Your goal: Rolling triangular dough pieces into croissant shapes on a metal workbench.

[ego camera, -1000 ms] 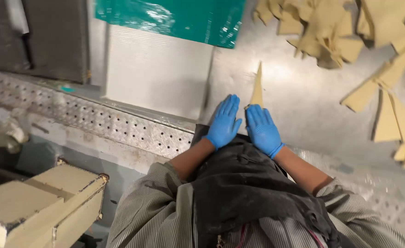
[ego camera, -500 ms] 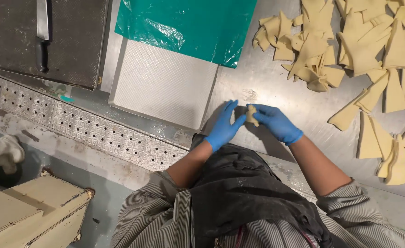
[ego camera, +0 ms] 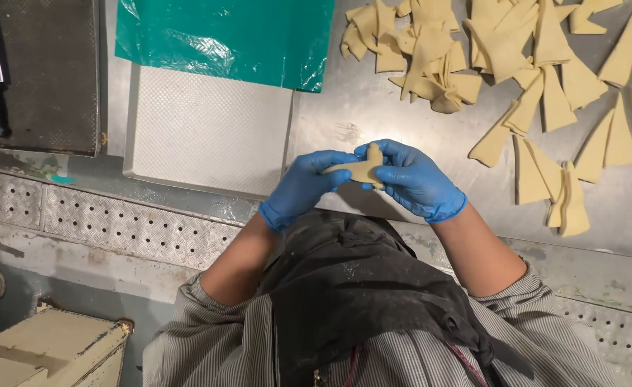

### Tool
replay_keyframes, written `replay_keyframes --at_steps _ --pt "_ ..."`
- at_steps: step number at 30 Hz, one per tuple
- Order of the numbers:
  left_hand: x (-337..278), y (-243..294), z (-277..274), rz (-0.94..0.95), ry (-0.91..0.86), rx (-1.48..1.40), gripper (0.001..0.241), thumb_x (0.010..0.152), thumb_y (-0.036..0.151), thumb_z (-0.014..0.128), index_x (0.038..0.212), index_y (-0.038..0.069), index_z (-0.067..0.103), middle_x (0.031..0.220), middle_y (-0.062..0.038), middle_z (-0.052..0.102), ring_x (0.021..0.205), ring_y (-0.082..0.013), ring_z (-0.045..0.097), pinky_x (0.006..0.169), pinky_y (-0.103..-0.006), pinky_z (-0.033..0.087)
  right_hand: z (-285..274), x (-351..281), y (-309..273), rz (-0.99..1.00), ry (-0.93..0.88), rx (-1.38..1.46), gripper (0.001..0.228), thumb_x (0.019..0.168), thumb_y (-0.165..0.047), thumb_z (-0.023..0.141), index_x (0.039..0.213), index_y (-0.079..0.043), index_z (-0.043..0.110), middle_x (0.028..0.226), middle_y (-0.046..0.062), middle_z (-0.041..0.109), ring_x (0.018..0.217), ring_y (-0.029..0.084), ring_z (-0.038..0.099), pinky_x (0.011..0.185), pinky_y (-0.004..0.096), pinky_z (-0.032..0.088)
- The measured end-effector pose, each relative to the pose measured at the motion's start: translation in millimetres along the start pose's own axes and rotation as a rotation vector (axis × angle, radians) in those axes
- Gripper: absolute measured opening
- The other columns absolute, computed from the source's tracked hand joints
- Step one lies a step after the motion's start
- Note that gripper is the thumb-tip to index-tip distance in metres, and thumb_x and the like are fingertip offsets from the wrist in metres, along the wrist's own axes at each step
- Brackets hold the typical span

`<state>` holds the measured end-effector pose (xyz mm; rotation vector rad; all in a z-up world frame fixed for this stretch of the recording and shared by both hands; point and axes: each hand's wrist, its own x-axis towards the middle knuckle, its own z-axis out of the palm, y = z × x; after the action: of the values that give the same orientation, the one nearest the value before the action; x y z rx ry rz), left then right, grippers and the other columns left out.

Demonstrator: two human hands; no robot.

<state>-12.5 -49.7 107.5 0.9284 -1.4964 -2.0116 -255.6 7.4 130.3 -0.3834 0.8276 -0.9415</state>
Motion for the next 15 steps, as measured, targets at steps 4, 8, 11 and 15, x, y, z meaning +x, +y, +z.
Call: replay_keyframes --at_steps 4,8,11,15 --pt "-8 18 -1 -0.184 0.097 -0.023 0.030 0.094 0.014 0.068 0.122 0.006 0.073 0.093 0.000 0.070 0.077 -0.0065 0.062 0.070 -0.0232 0.053 2 -12 -8 -0.021 0.031 -0.060 0.056 0.095 -0.006 0.068 0.144 0.010 0.047 0.129 0.017 0.062 0.110 0.022 0.069 0.097 0.034 0.059" --pt "-12 31 13 -0.119 0.106 0.018 0.029 0.095 0.016 0.068 0.121 0.006 0.075 0.091 -0.003 0.069 0.074 -0.0084 0.060 0.067 -0.0237 0.052 -7 -18 4 -0.019 0.039 -0.047 0.058 0.095 -0.011 0.068 0.146 0.009 0.047 0.129 0.017 0.064 0.107 0.023 0.070 0.093 0.034 0.059" --pt "-18 25 14 -0.024 0.081 0.160 0.026 0.096 0.015 0.069 0.119 0.005 0.075 0.099 -0.003 0.071 0.085 -0.0087 0.064 0.075 -0.0231 0.053 -5 -35 10 -0.025 0.028 -0.078 0.059 0.097 -0.010 0.069 0.148 0.008 0.048 0.124 0.016 0.064 0.102 0.021 0.069 0.090 0.032 0.058" --pt "-7 16 17 -0.171 0.037 -0.163 0.024 0.093 0.010 0.069 0.114 0.002 0.075 0.102 -0.003 0.074 0.089 -0.0115 0.067 0.075 -0.0282 0.058 -22 -46 0 -0.086 -0.099 0.030 0.054 0.104 -0.009 0.068 0.152 0.007 0.048 0.116 0.016 0.067 0.089 0.015 0.069 0.077 0.026 0.057"
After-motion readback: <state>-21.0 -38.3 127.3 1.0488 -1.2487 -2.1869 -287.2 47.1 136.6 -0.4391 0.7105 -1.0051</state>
